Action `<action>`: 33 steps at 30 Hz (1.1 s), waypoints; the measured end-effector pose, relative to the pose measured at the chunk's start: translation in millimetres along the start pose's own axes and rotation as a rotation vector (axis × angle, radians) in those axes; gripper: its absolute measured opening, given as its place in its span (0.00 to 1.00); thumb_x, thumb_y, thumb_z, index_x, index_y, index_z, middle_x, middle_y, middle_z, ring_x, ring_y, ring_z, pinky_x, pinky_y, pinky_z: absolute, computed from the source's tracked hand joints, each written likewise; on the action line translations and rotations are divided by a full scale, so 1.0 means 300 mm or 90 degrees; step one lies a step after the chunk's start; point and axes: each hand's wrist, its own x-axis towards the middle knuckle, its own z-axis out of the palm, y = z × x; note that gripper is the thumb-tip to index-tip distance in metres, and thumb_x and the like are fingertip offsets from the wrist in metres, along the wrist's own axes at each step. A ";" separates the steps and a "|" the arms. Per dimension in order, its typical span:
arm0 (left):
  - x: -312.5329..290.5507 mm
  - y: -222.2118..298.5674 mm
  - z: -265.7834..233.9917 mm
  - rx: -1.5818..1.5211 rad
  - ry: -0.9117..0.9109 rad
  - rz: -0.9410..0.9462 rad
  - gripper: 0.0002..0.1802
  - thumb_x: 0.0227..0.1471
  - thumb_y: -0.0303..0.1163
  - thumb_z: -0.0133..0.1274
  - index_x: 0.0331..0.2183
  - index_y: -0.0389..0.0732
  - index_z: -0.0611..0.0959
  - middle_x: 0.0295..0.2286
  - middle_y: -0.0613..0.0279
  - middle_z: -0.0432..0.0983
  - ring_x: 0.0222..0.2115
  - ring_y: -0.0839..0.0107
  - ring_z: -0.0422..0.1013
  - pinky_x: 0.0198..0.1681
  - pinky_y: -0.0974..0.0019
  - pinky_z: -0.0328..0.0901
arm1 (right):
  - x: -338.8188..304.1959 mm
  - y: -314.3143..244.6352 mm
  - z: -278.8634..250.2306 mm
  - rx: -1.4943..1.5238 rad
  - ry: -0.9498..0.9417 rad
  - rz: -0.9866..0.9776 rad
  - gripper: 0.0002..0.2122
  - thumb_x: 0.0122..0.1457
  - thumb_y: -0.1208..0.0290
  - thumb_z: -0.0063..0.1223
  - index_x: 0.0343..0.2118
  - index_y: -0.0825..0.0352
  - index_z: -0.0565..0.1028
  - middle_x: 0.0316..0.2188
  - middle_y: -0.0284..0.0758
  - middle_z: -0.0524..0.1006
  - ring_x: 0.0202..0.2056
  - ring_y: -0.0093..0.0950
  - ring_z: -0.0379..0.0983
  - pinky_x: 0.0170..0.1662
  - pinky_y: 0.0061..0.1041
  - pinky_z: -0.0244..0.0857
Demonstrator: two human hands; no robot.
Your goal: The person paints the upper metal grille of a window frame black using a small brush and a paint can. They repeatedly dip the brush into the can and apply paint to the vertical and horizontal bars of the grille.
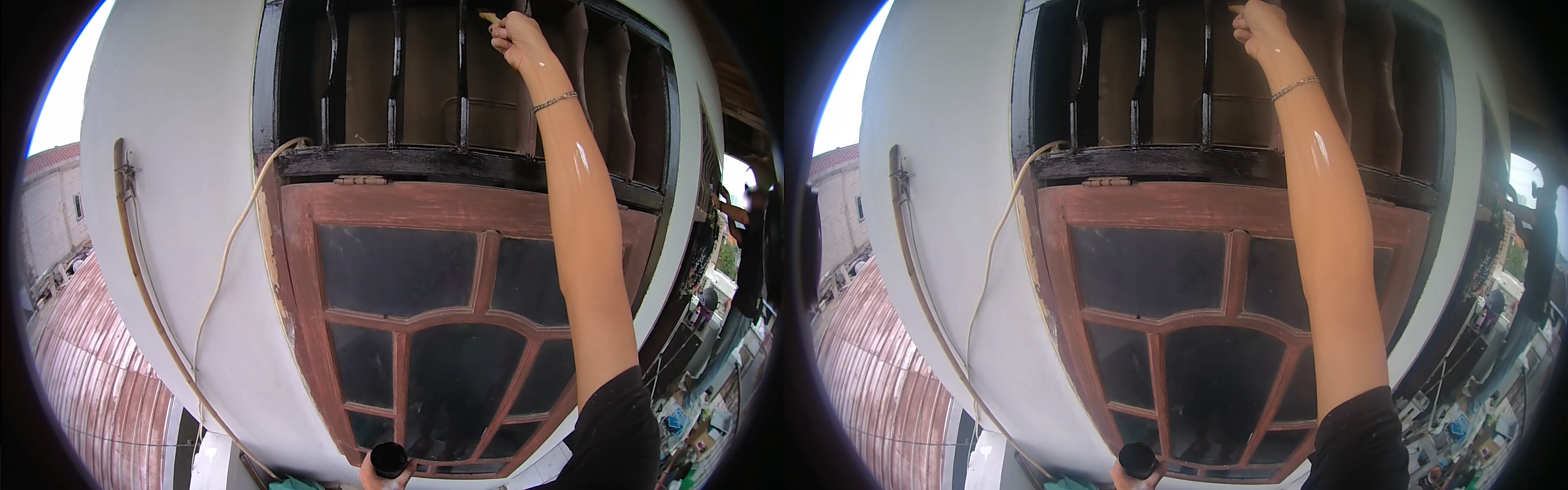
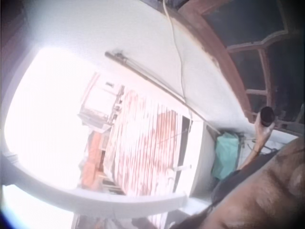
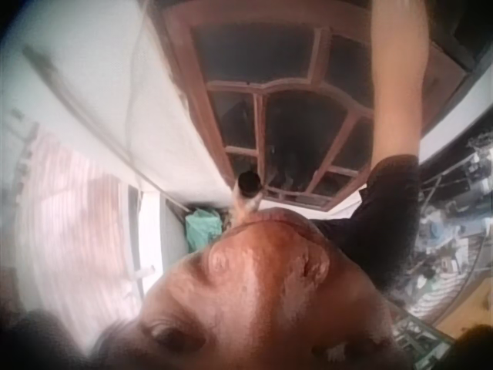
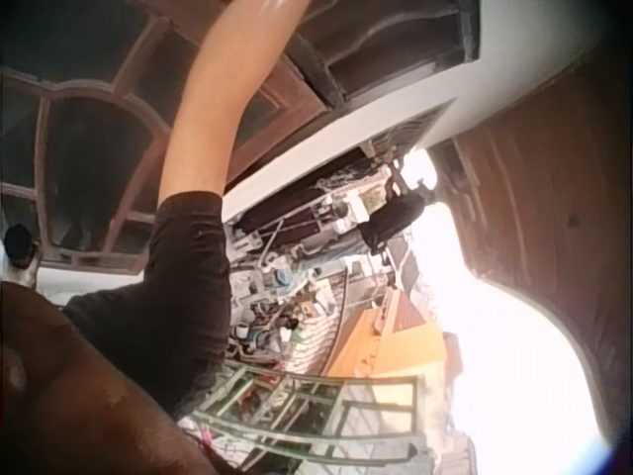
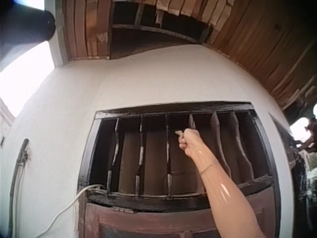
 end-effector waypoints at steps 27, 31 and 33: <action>0.015 0.037 0.020 0.062 0.019 0.012 0.33 0.42 0.34 0.75 0.50 0.38 0.80 0.40 0.58 0.81 0.41 0.66 0.77 0.45 0.61 0.72 | -0.197 -0.056 0.191 -0.683 0.150 -0.126 0.13 0.63 0.68 0.53 0.35 0.77 0.80 0.29 0.41 0.82 0.27 0.24 0.77 0.31 0.23 0.69; 0.024 -0.008 0.010 0.018 -0.017 0.028 0.35 0.43 0.33 0.74 0.52 0.37 0.78 0.42 0.58 0.81 0.41 0.66 0.77 0.45 0.61 0.72 | -0.037 -0.009 0.071 -0.602 0.127 -0.143 0.08 0.52 0.76 0.48 0.25 0.75 0.77 0.21 0.39 0.77 0.19 0.23 0.69 0.25 0.25 0.63; 0.018 -0.042 0.007 -0.019 -0.020 0.023 0.35 0.44 0.32 0.74 0.53 0.36 0.78 0.42 0.58 0.80 0.41 0.66 0.76 0.45 0.62 0.72 | -0.015 0.015 0.078 -0.579 0.151 -0.153 0.08 0.52 0.77 0.48 0.23 0.76 0.76 0.21 0.40 0.77 0.19 0.23 0.70 0.25 0.25 0.64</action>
